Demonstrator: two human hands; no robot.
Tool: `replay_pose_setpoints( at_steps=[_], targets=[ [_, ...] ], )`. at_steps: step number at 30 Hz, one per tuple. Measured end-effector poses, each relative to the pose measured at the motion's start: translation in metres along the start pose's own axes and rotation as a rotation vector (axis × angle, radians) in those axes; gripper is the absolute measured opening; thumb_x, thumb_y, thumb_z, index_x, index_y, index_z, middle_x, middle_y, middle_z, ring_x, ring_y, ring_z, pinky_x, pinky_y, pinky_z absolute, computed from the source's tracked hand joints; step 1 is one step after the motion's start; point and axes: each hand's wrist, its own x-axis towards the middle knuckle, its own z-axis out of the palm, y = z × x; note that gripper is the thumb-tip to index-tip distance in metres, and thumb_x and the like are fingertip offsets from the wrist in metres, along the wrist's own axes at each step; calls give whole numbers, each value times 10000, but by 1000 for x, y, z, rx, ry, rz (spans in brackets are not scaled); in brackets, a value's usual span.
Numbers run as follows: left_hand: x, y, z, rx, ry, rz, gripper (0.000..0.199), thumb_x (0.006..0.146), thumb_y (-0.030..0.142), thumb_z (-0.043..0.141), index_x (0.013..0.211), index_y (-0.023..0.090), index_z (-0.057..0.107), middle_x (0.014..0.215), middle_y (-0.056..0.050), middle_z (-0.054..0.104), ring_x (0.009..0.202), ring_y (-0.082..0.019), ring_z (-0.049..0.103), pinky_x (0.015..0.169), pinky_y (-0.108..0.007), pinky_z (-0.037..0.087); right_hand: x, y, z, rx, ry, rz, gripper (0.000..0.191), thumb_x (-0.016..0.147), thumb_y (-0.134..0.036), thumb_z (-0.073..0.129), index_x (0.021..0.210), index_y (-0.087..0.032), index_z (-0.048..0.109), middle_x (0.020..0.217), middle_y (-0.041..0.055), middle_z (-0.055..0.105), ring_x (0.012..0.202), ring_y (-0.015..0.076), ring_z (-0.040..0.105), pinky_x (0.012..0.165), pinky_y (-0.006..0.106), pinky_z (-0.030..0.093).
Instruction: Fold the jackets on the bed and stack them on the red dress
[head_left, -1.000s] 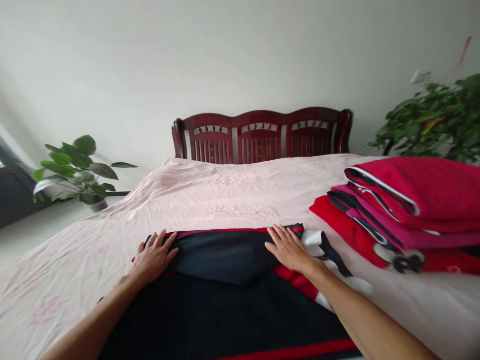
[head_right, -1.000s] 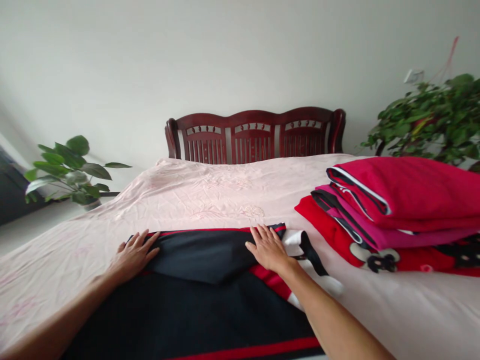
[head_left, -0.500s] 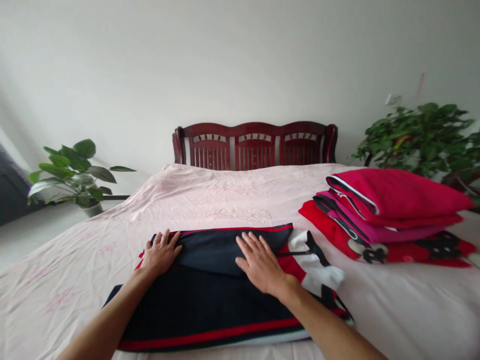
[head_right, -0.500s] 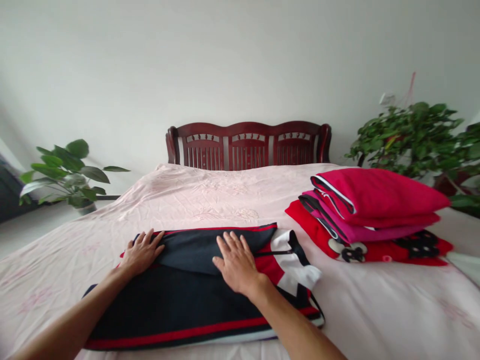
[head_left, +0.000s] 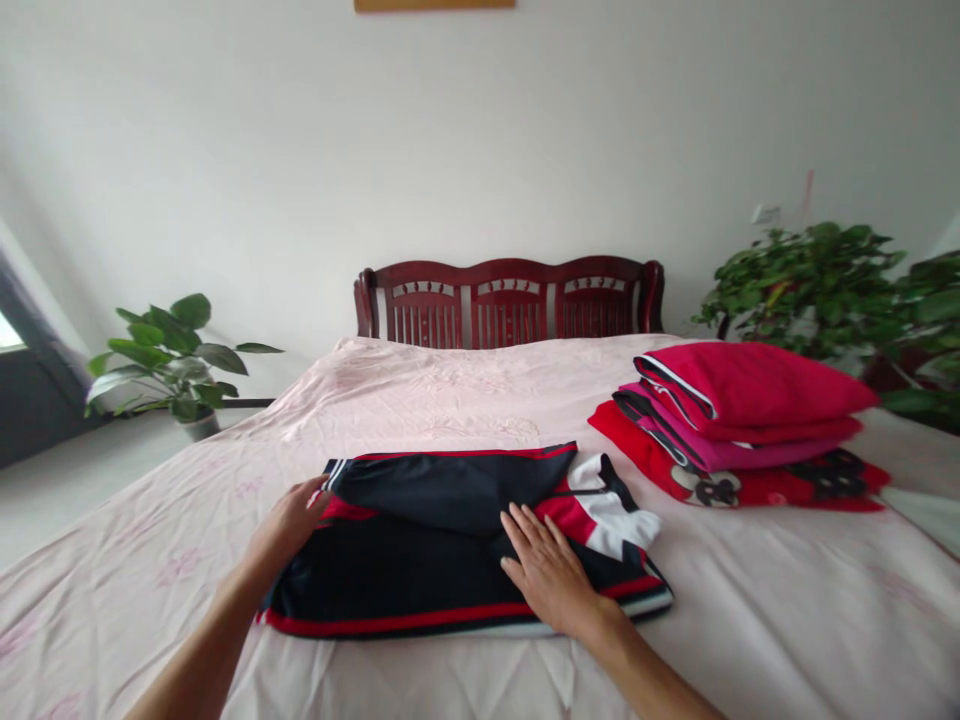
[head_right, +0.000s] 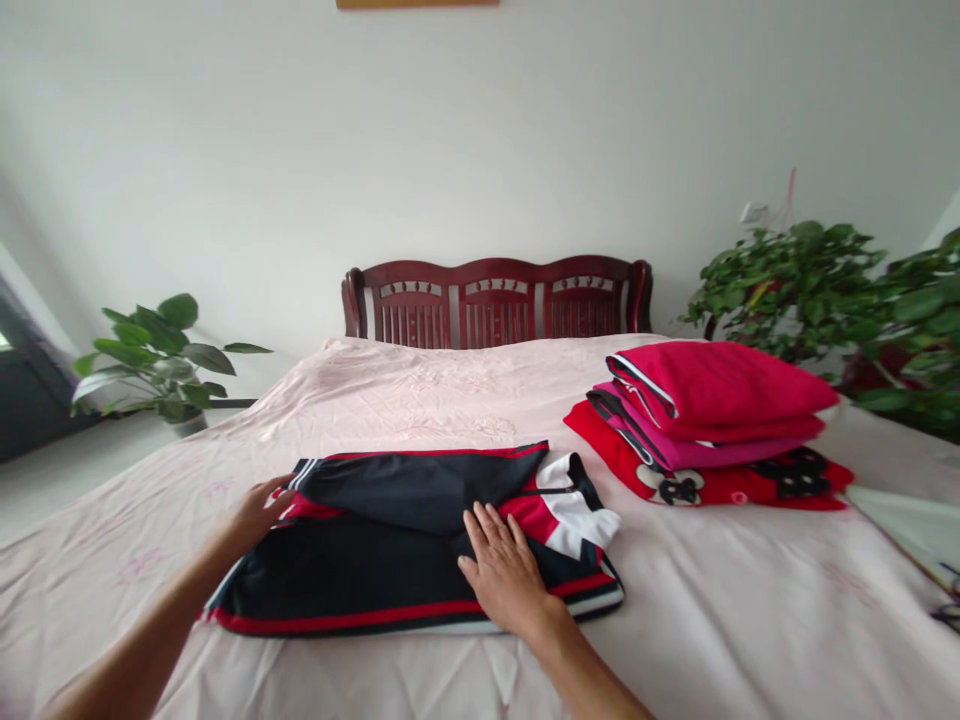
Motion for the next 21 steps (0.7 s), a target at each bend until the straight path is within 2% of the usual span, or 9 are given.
replay_pose_setpoints(
  at_steps=[4,6,8,13,21],
  targets=[
    [-55,-36,-11,-139,119,-273,598,939,532,323,1341,174,584,1223,-156,700,1149,-315,650,926,-401,506,-24,-1,3,-13,77,3,588,972,-374,448,1522,-171,396,1575,97,369,1452,288,352,1191,487,287],
    [-77,-44,-10,-149,143,-368,580,944,519,321,1316,177,606,1200,-162,710,1118,-336,661,896,-418,514,-32,-1,5,-27,139,1,564,967,-339,459,1505,-176,426,1555,90,411,1435,273,384,1191,464,296],
    [-91,-45,-9,-142,145,-390,557,946,503,325,1282,185,634,1225,-156,703,1135,-346,650,911,-429,504,-35,-2,6,-37,181,3,542,958,-306,471,1484,-177,457,1534,86,449,1414,261,417,1180,450,318],
    [-94,-39,-6,-103,63,-367,505,956,441,307,1227,213,667,1250,-113,704,1166,-309,639,939,-379,485,-33,-2,9,-27,238,24,511,930,-239,498,1438,-182,509,1483,80,522,1374,247,470,1150,451,368],
    [-90,-42,-2,-18,29,-307,544,970,444,232,1216,202,653,1287,-128,679,1153,-295,647,905,-362,488,-31,5,14,-10,261,10,496,928,-240,505,1423,-211,519,1460,70,550,1352,240,492,1127,445,399]
  ],
)
